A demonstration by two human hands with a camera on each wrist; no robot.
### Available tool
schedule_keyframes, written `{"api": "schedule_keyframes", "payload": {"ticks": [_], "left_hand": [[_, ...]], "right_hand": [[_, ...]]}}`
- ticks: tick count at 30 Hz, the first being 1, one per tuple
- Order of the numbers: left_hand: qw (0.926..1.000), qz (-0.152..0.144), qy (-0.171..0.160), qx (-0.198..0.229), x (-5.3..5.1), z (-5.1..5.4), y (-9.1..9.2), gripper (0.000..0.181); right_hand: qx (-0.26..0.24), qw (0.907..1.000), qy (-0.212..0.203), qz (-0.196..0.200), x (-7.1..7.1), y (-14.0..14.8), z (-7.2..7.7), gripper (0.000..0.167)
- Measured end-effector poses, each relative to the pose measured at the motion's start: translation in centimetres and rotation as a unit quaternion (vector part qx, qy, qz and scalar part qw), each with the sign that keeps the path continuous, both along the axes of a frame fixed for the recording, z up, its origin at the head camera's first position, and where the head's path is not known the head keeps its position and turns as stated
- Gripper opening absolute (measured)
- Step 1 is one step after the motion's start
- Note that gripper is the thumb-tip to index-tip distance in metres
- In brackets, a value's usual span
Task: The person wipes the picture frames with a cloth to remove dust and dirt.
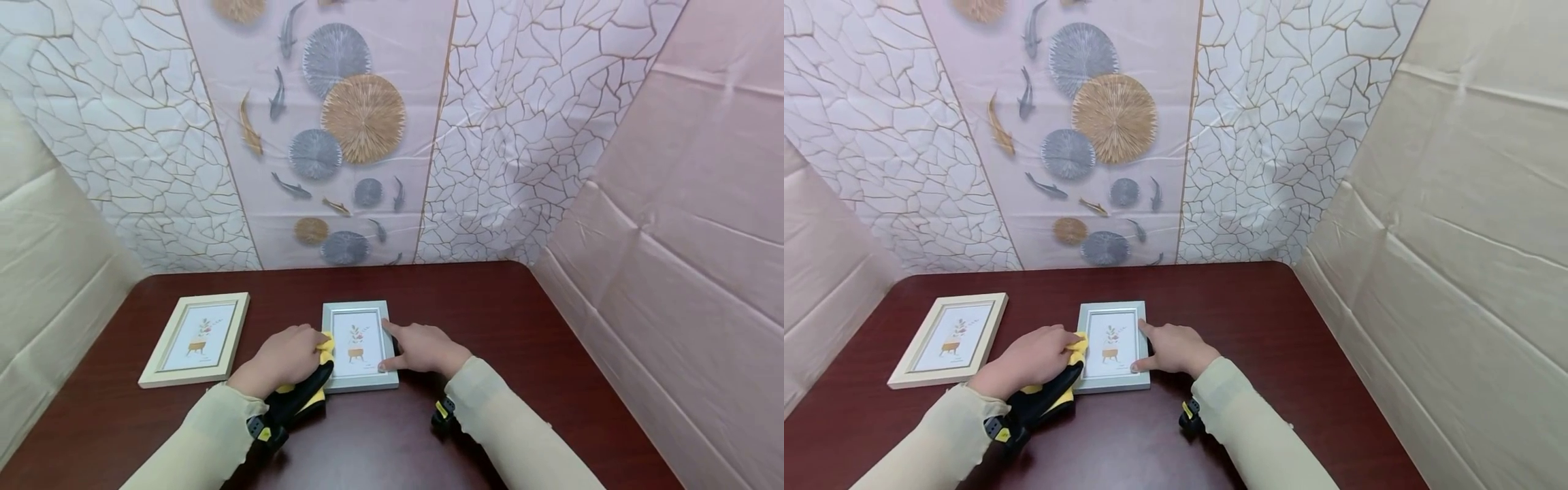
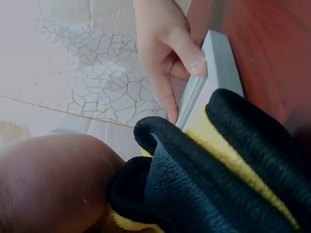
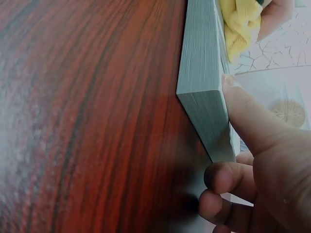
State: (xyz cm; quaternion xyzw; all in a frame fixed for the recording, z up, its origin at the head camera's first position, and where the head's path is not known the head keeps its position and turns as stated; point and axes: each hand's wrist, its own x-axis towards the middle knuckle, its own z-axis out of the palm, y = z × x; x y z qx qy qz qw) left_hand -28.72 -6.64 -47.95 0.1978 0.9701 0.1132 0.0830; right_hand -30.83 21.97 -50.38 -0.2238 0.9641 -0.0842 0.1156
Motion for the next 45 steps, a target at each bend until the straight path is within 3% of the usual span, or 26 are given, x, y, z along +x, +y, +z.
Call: {"api": "schedule_keyframes", "payload": {"ticks": [14, 20, 27, 34, 45], "left_hand": [[0.9995, -0.025, -0.017, 0.002, 3.3, -0.8, 0.8, 0.029], [0.9993, -0.03, -0.021, 0.009, 3.8, -0.9, 0.8, 0.029], [0.9989, -0.015, -0.036, 0.027, 3.5, -0.9, 0.5, 0.027], [0.9992, -0.008, -0.031, 0.026, 2.9, -0.2, 0.4, 0.029], [0.9995, 0.022, -0.023, 0.0, 0.8, 0.3, -0.5, 0.038]], "right_hand": [[-0.009, 0.9996, -0.016, -0.021, -0.8, 1.3, -1.8, 0.102], [-0.014, 0.9994, -0.022, -0.025, -1.3, 1.8, -2.1, 0.102], [-0.018, 0.9994, -0.018, -0.022, -1.3, 2.0, -1.8, 0.102], [-0.012, 0.9997, 0.005, -0.019, -1.0, 1.8, -1.1, 0.1], [-0.013, 0.9992, 0.032, 0.018, -0.5, 0.9, -0.4, 0.101]]}}
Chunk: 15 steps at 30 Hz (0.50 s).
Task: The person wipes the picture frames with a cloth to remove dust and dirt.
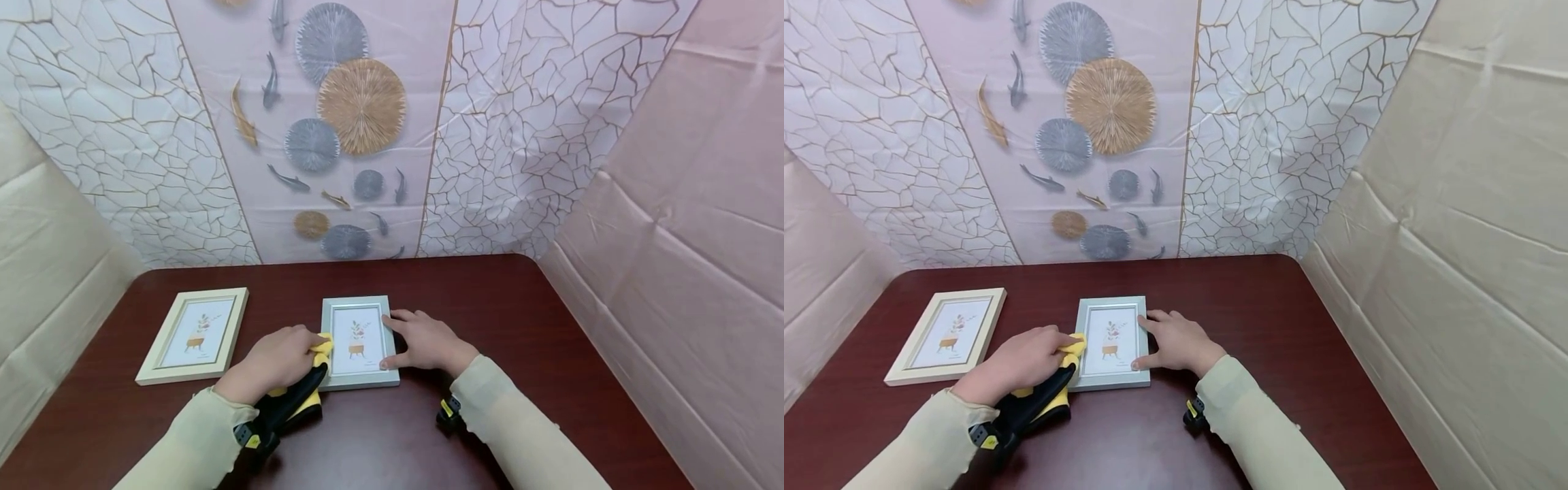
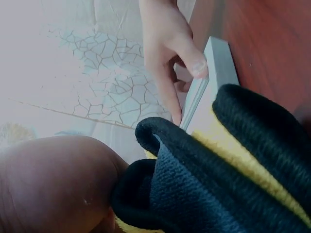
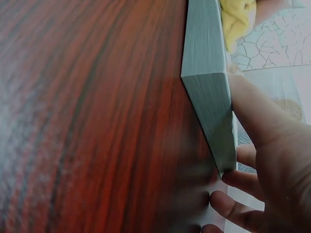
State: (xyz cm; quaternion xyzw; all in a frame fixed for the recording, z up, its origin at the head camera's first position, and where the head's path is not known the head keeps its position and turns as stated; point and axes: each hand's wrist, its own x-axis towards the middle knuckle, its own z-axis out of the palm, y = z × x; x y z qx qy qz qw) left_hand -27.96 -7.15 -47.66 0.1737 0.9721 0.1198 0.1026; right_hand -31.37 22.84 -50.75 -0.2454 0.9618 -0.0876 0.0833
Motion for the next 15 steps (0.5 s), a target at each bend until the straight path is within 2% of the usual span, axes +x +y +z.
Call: {"api": "schedule_keyframes", "payload": {"ticks": [4, 11, 15], "left_hand": [[1.0, -0.001, 0.009, -0.001, -1.3, -0.1, 0.0, 0.039], [0.9986, -0.008, 0.032, -0.041, -3.7, -0.2, 0.1, 0.041], [0.9984, -0.011, 0.032, -0.046, -5.2, 0.0, 0.0, 0.042]], "right_hand": [[-0.002, 1.0, -0.003, -0.002, 0.1, 0.0, 0.1, 0.101], [-0.004, 1.0, -0.007, -0.003, 0.2, 0.0, 0.1, 0.101], [-0.003, 1.0, -0.009, -0.001, 0.2, -0.1, 0.1, 0.102]]}}
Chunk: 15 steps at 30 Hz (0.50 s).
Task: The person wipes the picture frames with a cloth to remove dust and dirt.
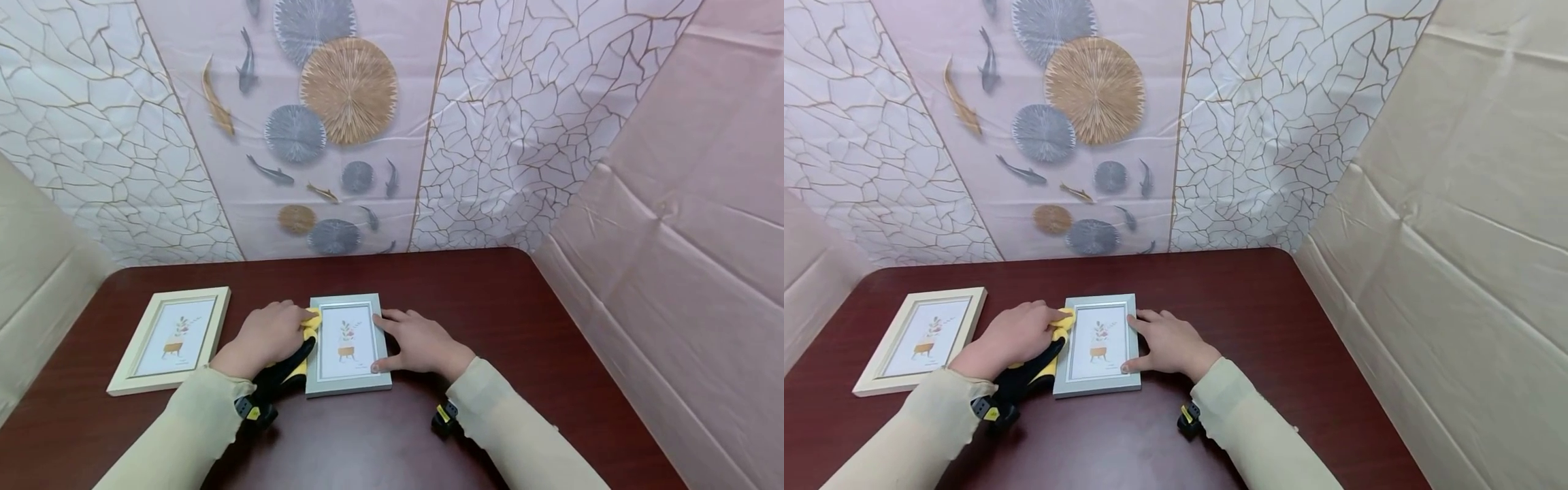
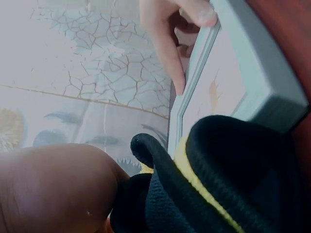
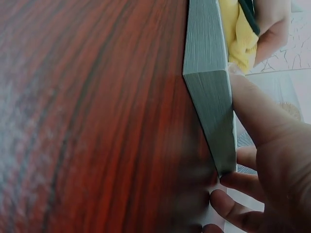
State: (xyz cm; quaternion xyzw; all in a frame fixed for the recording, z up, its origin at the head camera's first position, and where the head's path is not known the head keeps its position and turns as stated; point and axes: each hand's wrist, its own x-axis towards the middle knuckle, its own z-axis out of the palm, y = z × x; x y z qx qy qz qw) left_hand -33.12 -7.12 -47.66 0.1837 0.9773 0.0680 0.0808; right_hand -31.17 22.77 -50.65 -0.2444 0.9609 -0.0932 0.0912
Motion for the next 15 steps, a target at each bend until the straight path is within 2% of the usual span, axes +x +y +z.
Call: {"api": "schedule_keyframes", "payload": {"ticks": [10, 15], "left_hand": [[1.0, -0.002, 0.003, -0.003, -2.4, 0.2, -0.8, 0.046], [0.9992, -0.03, 0.027, -0.001, -3.1, 0.6, -1.1, 0.047]], "right_hand": [[0.006, 1.0, -0.004, 0.004, -0.2, 0.0, -0.3, 0.103], [0.005, 1.0, -0.004, 0.004, -0.1, -0.1, -0.1, 0.103]]}}
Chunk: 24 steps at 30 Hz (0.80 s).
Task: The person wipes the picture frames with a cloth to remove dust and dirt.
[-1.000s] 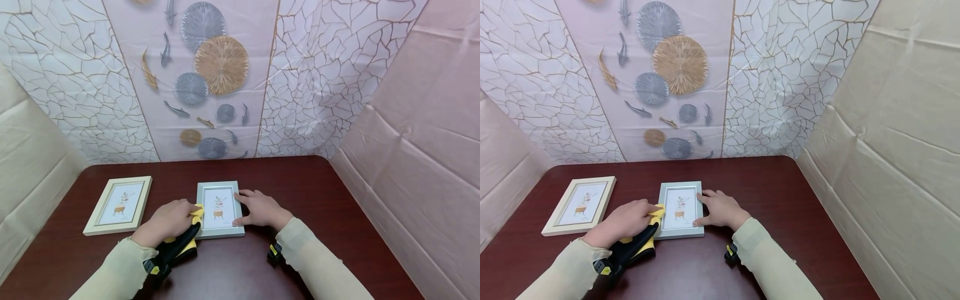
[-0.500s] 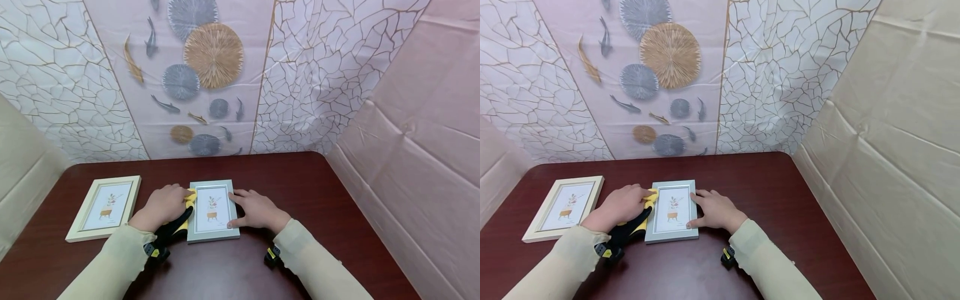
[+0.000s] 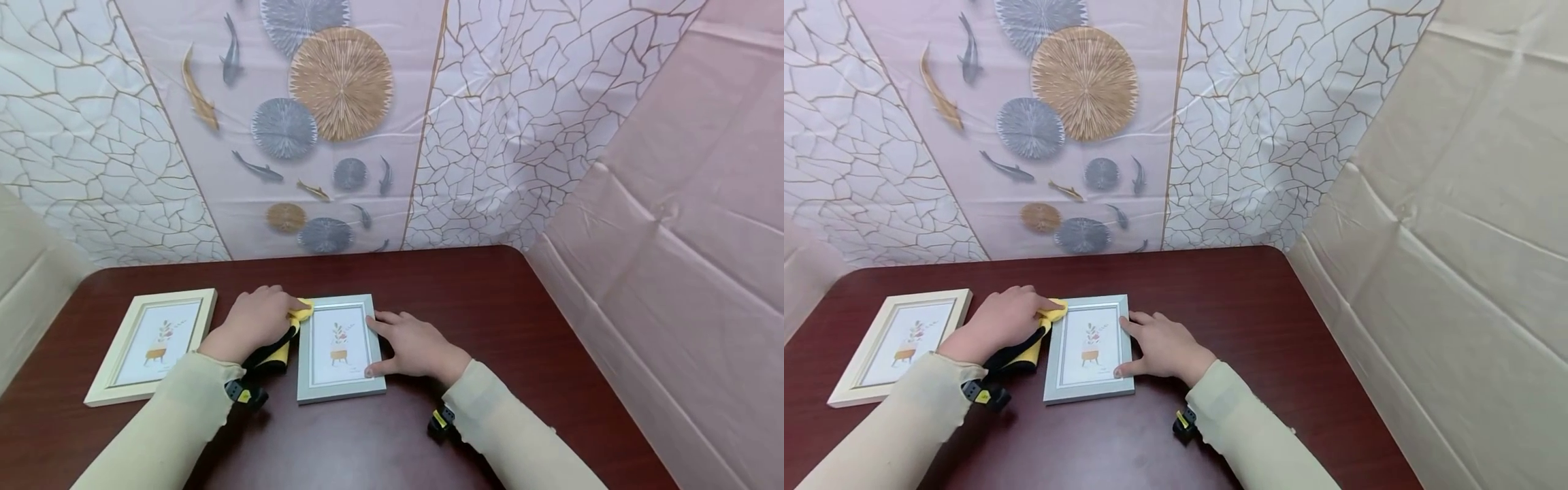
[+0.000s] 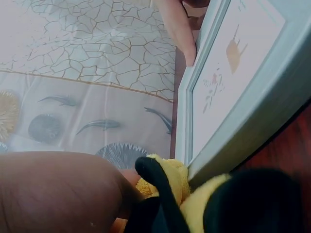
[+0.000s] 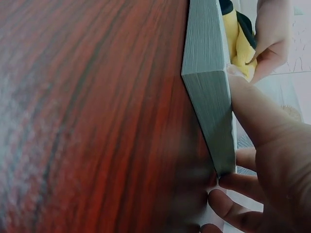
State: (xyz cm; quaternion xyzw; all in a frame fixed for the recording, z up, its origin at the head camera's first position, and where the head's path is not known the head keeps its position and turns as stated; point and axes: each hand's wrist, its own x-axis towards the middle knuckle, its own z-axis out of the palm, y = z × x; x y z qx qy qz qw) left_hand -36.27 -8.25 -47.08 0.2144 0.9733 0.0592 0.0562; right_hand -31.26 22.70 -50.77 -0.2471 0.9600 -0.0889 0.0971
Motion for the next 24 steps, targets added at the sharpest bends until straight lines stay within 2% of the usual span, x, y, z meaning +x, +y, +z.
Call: {"api": "schedule_keyframes", "payload": {"ticks": [9, 14, 20, 24], "left_hand": [[0.9985, -0.026, 0.047, 0.01, -0.8, 0.2, 0.1, 0.041], [0.9983, -0.037, 0.045, 0.004, -1.3, 0.3, 0.6, 0.046], [0.9975, -0.061, 0.033, 0.016, -1.6, 0.6, 1.4, 0.043], [0.9974, -0.065, 0.022, 0.02, -1.8, 0.8, 2.2, 0.043]], "right_hand": [[0.0, 1.0, -0.003, -0.002, 0.2, -0.2, 0.4, 0.102], [-0.002, 1.0, -0.005, -0.002, 0.2, -0.1, 0.5, 0.102], [-0.001, 1.0, -0.004, -0.003, 0.2, -0.1, 0.4, 0.101], [0.002, 1.0, -0.002, 0.0, 0.1, -0.2, 0.4, 0.102]]}}
